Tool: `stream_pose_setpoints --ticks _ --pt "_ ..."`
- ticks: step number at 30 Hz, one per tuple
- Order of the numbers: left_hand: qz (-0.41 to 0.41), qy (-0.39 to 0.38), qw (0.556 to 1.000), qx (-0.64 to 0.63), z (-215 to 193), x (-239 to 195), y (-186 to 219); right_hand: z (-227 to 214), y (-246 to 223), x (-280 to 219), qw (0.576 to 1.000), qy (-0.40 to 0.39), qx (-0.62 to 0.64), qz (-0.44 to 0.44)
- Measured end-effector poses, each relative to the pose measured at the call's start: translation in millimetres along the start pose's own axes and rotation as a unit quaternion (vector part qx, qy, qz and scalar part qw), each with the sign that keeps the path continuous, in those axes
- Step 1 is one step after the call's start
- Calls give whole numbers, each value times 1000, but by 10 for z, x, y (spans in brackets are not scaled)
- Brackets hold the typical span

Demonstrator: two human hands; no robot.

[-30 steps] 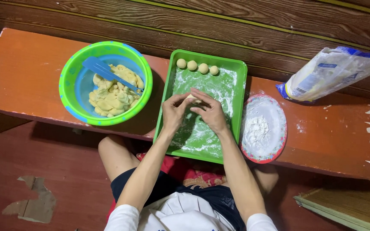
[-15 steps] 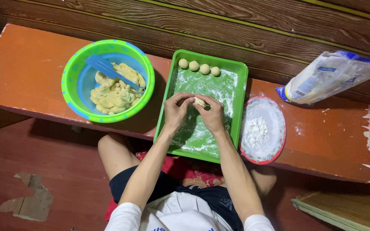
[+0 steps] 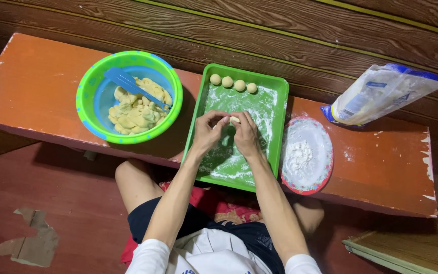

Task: The person sits on the floor and shapes dough into small balls, placing them on a green tray. They then flatten a dough ball into a circular wrapper, fold it into a triangular shape, and roll it into a ball.

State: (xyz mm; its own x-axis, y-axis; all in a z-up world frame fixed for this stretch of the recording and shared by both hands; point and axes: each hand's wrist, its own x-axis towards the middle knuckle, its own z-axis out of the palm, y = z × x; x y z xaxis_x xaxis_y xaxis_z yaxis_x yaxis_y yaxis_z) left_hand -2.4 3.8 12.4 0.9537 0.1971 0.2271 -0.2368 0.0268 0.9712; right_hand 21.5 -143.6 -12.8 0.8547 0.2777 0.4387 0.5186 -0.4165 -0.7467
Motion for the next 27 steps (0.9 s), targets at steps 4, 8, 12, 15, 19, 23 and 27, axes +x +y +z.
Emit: stream_pose_setpoints --ticks 4,8,12,15,19,23,27 --pt "-3 -10 1000 1 -10 -11 -38 -39 6 14 1000 -4 16 4" --pt "16 -11 998 -55 -43 -98 76 -25 99 -20 998 13 28 46" --pt "102 54 993 -4 -325 -149 581 -249 -38 -59 993 60 36 93" --pt "209 118 963 119 -886 -26 866 -281 -131 -72 976 82 129 156" --pt "242 198 882 352 -1344 -109 1157 -239 64 7 902 79 377 195" --pt "185 194 875 404 -1637 -162 858 -265 -9 44 859 133 418 264" --pt "164 210 860 435 -1605 -151 830 -316 -244 99 853 173 394 294"
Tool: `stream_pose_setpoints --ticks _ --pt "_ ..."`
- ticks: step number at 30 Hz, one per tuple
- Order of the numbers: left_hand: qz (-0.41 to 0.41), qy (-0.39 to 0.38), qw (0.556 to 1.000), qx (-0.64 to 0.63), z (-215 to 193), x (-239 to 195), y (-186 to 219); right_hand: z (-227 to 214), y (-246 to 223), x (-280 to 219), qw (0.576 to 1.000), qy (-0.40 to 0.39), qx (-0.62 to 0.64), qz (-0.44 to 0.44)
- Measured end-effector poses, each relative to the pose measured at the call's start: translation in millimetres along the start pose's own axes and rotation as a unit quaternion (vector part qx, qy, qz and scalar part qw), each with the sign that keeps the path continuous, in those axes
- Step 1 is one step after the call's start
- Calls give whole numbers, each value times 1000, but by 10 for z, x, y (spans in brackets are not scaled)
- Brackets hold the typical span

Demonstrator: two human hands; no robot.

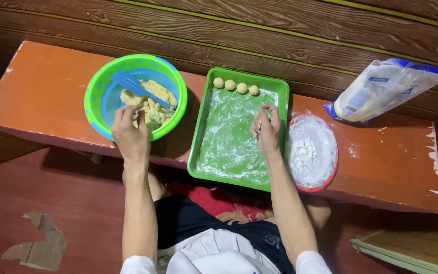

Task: The person sits on the floor and shapes dough into small balls, placing them on a green tray. They then flatten a dough ball into a circular wrapper, fold it into a triangular shape, and roll it into a ball.

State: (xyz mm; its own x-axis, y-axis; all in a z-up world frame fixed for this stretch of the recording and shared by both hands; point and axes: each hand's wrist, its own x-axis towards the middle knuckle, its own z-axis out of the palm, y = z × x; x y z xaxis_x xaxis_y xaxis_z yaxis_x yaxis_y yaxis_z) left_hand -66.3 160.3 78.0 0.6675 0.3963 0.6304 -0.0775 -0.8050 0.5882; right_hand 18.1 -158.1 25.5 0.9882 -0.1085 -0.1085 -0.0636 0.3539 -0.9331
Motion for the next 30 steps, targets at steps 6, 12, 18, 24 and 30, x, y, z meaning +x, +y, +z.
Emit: stream_pose_setpoints --ticks 6,12,18,24,30 --pt "10 -32 997 67 44 -49 -123 25 -219 -131 984 -113 137 23" --pt "99 -1 993 -58 473 -258 626 -5 -24 -92 979 -153 137 21" --pt "144 -298 888 -318 1475 -679 1196 -72 220 86 972 -170 159 16" --pt "101 -293 876 -370 2066 -1003 992 -25 -15 -34 962 -192 193 29" --pt "31 -313 877 -364 1841 -897 896 -133 113 152 953 -225 192 60"
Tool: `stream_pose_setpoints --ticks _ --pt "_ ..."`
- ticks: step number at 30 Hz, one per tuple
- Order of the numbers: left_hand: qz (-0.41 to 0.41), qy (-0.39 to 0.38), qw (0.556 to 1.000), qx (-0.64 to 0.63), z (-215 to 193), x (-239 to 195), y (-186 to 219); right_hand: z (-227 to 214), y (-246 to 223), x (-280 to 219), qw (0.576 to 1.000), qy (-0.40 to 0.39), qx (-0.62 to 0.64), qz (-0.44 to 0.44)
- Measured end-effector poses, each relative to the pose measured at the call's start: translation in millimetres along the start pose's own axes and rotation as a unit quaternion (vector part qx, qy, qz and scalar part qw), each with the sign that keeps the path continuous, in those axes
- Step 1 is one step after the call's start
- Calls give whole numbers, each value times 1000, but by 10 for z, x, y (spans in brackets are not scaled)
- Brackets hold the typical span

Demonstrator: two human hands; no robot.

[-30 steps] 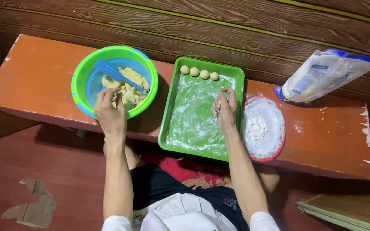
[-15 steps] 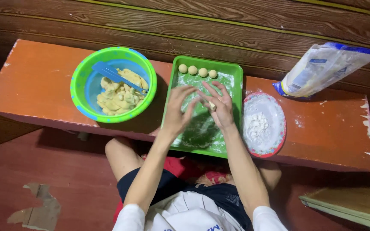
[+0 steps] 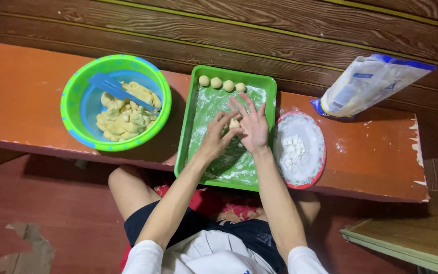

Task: The person sits on the floor and shapes dough into small balls, placing them on a green tray. They then flatten a dough ball into a circular wrapper, fold it into a triangular shape, and roll it into a ball.

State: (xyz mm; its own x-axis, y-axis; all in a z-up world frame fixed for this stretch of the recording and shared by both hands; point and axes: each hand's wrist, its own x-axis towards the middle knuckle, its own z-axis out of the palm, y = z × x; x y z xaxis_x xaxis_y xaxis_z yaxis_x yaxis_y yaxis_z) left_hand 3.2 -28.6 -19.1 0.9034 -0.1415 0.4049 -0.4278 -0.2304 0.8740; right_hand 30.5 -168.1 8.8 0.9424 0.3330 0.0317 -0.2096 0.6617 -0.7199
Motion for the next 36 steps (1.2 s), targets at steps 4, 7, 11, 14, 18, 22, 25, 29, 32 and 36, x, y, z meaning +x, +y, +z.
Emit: stream_pose_setpoints --ticks 4,7,11,14,18,22,25,29,32,36 --pt "-20 -2 1000 5 -114 24 412 -128 88 24 1000 21 -5 17" --pt "-73 18 995 -69 -29 11 225 -190 119 44 999 23 -31 33" --pt "-122 96 975 -162 -34 13 127 -82 99 10 996 28 -73 42" --pt "-130 80 963 -221 -122 76 312 -1 78 12 994 35 -97 37" --pt "-110 62 933 -337 38 -1 24 54 62 -12 993 38 -104 32" --pt "-113 50 930 -346 28 14 -44 47 78 -32 992 20 -124 28" --pt "-130 69 948 -282 -45 13 109 63 98 -10 987 18 -155 30" --pt "-171 61 946 -270 -41 -10 93 -60 227 6 983 14 -178 40" --pt "-211 48 915 -339 32 -51 -102 -7 210 1 982 20 -181 42" --pt "-203 17 929 -310 -124 37 282 -64 233 13 983 28 -178 37"
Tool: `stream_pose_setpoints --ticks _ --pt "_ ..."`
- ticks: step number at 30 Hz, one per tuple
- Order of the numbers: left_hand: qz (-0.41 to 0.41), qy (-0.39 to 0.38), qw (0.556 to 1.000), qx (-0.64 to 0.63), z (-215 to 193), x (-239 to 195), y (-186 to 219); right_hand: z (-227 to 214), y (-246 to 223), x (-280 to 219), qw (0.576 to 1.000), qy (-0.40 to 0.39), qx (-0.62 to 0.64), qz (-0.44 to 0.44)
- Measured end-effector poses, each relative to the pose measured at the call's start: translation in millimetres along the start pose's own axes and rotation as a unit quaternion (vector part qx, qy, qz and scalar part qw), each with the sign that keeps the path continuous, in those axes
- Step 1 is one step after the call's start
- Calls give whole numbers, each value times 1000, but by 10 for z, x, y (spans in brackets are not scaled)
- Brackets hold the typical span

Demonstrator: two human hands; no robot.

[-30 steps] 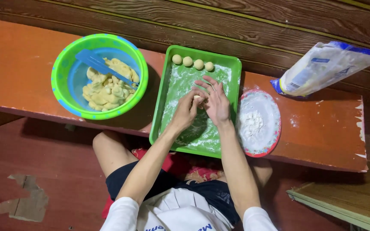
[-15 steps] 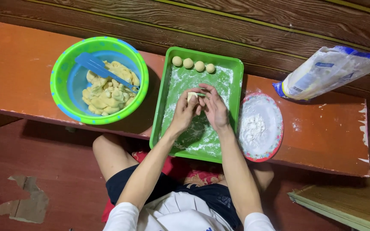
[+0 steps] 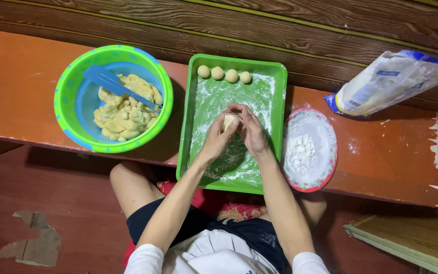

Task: The person sits on the floor and shapes dough into small balls, placing them on a green tray. They then flatten a dough ball into a circular wrapper, fold it into a triangular shape, and roll it into a ball.

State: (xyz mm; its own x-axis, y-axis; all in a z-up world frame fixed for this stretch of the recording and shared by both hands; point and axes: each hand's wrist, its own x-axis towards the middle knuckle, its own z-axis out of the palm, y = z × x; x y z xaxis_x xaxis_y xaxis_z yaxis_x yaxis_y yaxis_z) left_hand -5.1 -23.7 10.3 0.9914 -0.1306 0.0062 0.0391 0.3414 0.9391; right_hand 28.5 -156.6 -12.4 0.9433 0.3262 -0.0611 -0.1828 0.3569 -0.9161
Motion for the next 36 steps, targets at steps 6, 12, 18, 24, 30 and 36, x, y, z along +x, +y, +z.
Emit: stream_pose_setpoints --ticks 6,12,18,24,30,36 --pt "29 -30 999 0 18 12 23 11 -42 -1 999 27 -15 7" --pt "6 -7 999 37 -29 56 -36 9 -92 4 999 36 31 2" --pt "43 53 996 60 16 -45 16 140 -183 -98 999 33 22 5" --pt "86 164 972 141 100 -126 -247 260 -49 -94 999 3 -40 -14" --pt "250 21 872 420 432 -363 23 350 -64 -223 983 164 -73 -47" --pt "-7 26 997 74 576 -374 317 824 -253 -706 979 157 -106 -80"
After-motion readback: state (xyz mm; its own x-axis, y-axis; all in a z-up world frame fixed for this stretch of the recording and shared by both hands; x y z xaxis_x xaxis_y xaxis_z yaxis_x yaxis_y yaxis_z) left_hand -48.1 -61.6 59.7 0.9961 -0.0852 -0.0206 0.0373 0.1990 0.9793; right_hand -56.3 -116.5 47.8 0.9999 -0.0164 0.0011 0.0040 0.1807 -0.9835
